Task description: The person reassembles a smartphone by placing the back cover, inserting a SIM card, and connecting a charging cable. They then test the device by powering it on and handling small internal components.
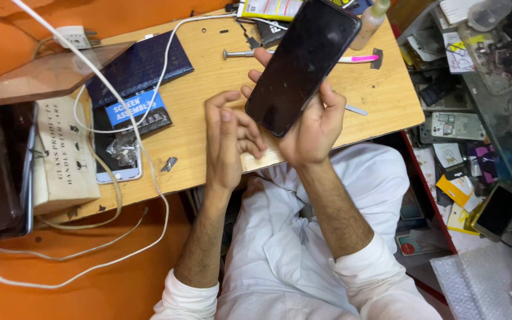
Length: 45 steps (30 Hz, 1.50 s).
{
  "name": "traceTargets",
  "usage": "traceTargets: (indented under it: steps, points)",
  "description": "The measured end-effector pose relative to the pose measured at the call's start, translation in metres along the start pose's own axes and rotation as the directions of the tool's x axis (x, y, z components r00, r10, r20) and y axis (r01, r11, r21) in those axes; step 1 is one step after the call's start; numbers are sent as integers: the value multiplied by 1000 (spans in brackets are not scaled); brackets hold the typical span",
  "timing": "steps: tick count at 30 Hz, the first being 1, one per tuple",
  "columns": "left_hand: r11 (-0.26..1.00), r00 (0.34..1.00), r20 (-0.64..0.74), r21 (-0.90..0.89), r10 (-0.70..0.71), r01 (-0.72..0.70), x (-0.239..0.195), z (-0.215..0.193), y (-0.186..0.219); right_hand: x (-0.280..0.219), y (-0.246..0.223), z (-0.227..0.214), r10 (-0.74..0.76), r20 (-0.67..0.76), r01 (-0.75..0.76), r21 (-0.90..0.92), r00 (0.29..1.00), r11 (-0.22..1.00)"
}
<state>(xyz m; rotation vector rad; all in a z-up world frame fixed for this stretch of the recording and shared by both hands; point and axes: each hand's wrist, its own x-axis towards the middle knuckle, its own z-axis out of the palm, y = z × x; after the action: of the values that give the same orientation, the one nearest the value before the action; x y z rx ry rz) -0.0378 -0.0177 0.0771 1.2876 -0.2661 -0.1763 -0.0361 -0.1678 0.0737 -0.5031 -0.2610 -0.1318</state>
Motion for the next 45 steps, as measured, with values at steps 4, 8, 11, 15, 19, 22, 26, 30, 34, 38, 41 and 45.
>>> traceTargets:
  steps: [4,8,11,15,19,22,26,30,34,38,41,45]
  points:
    - [987,979,-170,-92,113,-130,3,0,-13,7,-15,-11,78,12,-78,28,997,997]
    - [984,975,-160,-57,156,-167,2,-4,-17,7,-19,-21,103,34,-102,-30,994,994]
    - [985,976,-162,-70,146,-159,2,-4,-16,5,-18,-24,115,33,-115,-7,993,993]
    - [987,978,-159,-74,132,-145,2,-2,-14,0,-18,-23,140,-12,-140,29,990,990]
    - [986,981,-144,-80,132,-144,1,-1,-13,-7,-19,-25,159,9,-159,67,987,985]
    - [988,981,-140,-60,134,-144,0,0,-12,-9,-19,-25,153,43,-156,74,987,985]
    - [988,981,-134,-36,141,-147,0,0,-12,-10,-20,-24,167,36,-170,82,985,982]
    - [989,982,-123,-37,140,-146,1,-1,-12,-9,-22,-21,226,-11,-225,43,974,973]
    - [989,984,-114,-36,139,-144,1,-2,-13,-10,-24,-21,220,31,-222,100,975,970]
    - [990,984,-116,-21,134,-137,1,-1,-14,-11,-22,-25,210,52,-215,114,976,970]
    - [990,983,-119,-19,139,-142,0,0,-14,-13,-20,-28,224,78,-232,133,972,963]
    - [987,982,-113,-31,153,-158,1,1,-14,-15,-20,-28,230,84,-238,109,970,965]
